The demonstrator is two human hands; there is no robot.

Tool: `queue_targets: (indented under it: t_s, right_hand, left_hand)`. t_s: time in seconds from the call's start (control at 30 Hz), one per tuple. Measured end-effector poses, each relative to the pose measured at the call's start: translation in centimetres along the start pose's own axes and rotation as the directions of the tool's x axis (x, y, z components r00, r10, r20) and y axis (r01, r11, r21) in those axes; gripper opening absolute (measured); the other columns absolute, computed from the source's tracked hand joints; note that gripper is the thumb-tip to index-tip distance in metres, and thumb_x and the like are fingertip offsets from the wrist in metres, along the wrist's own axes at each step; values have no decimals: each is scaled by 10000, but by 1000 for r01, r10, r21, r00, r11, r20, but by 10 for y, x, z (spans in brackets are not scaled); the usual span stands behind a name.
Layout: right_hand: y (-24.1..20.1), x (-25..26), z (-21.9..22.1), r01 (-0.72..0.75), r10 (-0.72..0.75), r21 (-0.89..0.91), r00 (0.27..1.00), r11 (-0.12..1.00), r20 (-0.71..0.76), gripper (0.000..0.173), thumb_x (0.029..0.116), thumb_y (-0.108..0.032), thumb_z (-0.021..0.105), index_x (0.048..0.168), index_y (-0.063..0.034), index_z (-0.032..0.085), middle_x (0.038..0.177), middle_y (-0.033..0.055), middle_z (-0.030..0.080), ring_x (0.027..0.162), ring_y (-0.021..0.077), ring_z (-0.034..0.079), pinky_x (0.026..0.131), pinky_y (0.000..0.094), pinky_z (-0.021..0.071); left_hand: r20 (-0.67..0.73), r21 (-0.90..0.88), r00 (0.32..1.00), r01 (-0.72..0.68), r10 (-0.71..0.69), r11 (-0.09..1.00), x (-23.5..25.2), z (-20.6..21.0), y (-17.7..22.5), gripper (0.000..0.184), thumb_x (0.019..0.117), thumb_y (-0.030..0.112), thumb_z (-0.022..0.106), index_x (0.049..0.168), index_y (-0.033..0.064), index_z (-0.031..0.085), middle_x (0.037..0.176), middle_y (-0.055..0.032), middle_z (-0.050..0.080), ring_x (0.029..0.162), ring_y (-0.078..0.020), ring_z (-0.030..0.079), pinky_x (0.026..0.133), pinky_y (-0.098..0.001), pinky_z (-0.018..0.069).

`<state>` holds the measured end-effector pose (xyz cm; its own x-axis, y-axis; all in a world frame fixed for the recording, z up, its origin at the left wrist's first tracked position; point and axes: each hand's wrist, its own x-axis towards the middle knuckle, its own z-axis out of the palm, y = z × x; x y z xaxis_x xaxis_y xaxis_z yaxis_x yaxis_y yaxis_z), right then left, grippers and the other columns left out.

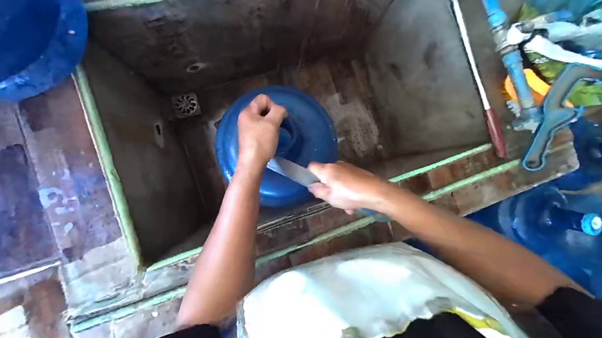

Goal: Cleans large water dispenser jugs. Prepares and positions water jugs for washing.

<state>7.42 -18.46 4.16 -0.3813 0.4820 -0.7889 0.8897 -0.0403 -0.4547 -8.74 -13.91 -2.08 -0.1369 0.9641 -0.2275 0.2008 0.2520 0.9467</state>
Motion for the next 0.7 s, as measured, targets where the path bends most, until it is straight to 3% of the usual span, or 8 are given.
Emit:
queue_targets:
  t_s: [0.03, 0.13, 0.27, 0.33, 0.43, 0.57, 0.7]
  right_hand:
    - [7, 0, -5, -28, 28, -31, 1000, 999, 10, 246, 1098, -218, 478, 1231, -37, 579, 765, 133, 592, 551, 210, 572, 554, 374, 509]
    - [27, -9, 3, -105, 104, 4, 991, 995, 82, 321, 1117, -265, 438, 1298, -21, 542, 872, 158, 609, 651, 236, 611, 650, 401, 535]
    - [54, -34, 19, -99, 115, 186, 991, 978, -75, 320, 1116, -231, 428, 1284, 14, 549, 962, 217, 639, 819, 325, 654, 778, 496, 530]
    - [62, -43, 19, -58, 113, 308, 980, 950, -163, 301, 1114, -233, 445, 1246, 13, 557, 883, 186, 618, 756, 296, 636, 740, 480, 530]
    - [71, -46, 20, 67, 37, 430, 973, 900, -230, 263, 1102, -235, 490, 1190, 1, 563, 732, 99, 560, 568, 170, 571, 584, 347, 517]
    - [82, -38, 18, 104, -19, 522, 986, 846, -164, 285, 1104, -229, 487, 1247, 13, 538, 724, 96, 534, 517, 135, 547, 539, 289, 511]
    - [90, -30, 16, 168, -103, 549, 984, 819, -148, 258, 1101, -217, 494, 1209, 13, 533, 688, 70, 499, 479, 109, 519, 502, 252, 494]
  left_hand:
    - [11, 21, 1000, -7, 7, 1000, 1, -1, 1, 204, 968, 96, 571, 766, 82, 544, 710, 17, 499, 675, -81, 500, 670, -306, 444]
    - [35, 112, 999, -10, 6, 994, 4, 4, 5, 234, 985, 147, 570, 760, 86, 555, 690, 8, 489, 658, -103, 490, 655, -342, 424]
    - [28, -29, 998, -49, 50, 998, 5, 8, -1, 233, 999, 151, 555, 773, 106, 591, 756, 38, 613, 735, -53, 580, 738, -287, 493]
    - [34, -121, 997, -62, 66, 991, 4, 7, -5, 252, 1013, 137, 536, 768, 128, 592, 776, 53, 680, 745, -36, 615, 739, -260, 513]
    - [13, -140, 999, -51, 53, 989, 3, 10, -4, 271, 1018, 137, 525, 752, 149, 576, 761, 61, 681, 714, -36, 615, 709, -255, 519]
    - [-33, -120, 999, -40, 37, 992, -1, 13, 1, 247, 1000, 118, 503, 762, 152, 560, 741, 53, 669, 707, -51, 626, 698, -268, 534]
    - [-60, -115, 998, -39, 32, 993, 0, 15, -1, 241, 986, 102, 511, 754, 157, 543, 727, 51, 657, 700, -54, 618, 688, -268, 530]
